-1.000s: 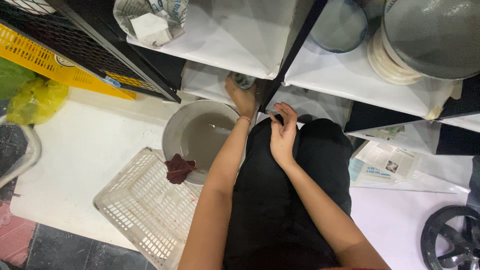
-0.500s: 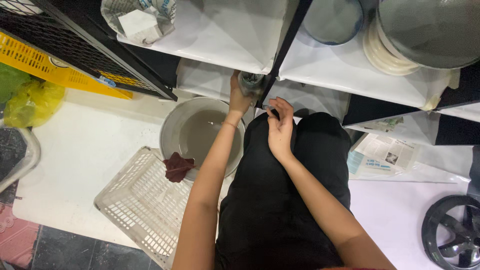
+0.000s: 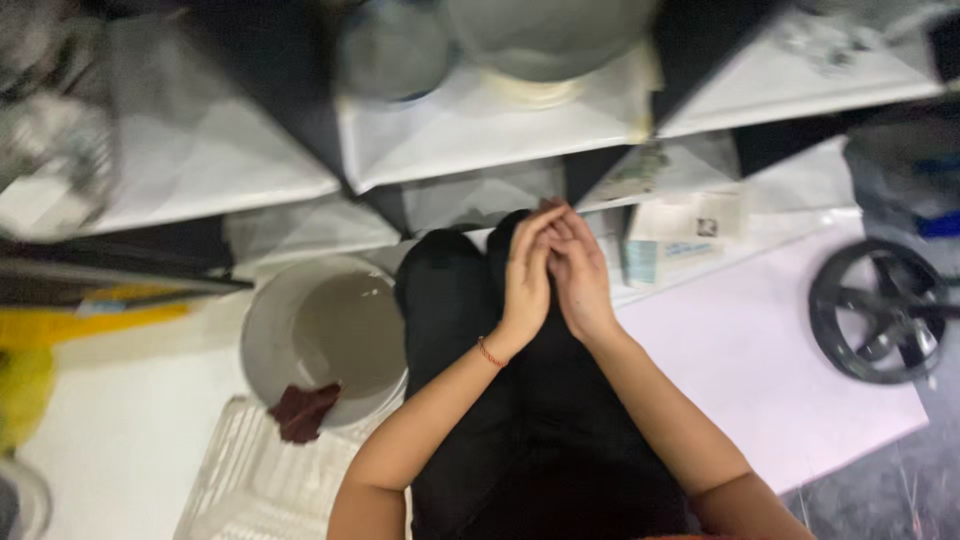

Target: The person sits on the floor and wraps small dishes and glassware in newspaper. They fold the paper around each item, roll it into a bundle, and place it on a nearby shelf. The process is repeated for several items.

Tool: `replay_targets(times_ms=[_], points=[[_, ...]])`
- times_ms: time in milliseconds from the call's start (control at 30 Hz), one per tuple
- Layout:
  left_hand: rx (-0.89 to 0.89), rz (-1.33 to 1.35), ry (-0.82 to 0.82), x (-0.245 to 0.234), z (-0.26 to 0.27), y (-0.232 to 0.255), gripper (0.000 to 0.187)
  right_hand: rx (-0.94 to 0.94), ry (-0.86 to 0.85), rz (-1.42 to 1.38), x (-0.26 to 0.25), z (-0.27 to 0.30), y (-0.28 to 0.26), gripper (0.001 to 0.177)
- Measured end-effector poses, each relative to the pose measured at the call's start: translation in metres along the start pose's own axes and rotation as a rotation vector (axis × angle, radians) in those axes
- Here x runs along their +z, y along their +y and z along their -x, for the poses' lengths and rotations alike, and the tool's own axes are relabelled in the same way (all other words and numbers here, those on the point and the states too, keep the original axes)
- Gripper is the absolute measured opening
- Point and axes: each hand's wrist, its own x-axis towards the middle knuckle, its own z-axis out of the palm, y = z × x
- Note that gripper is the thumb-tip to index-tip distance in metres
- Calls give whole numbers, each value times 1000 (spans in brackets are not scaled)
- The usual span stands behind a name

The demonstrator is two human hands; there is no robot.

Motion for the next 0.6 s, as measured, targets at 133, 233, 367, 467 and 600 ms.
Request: replay_targets(times_ms=[133,233,367,467,600], points=[[-94,51,-260,58,-1,-5,40,-118,101,173,-81,6,-23,50],[-70,4,-311,90,-3,-22,51,-116,107,514,-136,-13,-18,44],[6,-123,-291,112,0,-44,59,-255,317,982,-198,-69,3,37],[-199,-130,-301,111,-8,-60,58,-416,398,1167,-232,-119,25,43],[-246,-32,-207,96,-15,-79,48,-378,430,1142,-248,-154,47,45]])
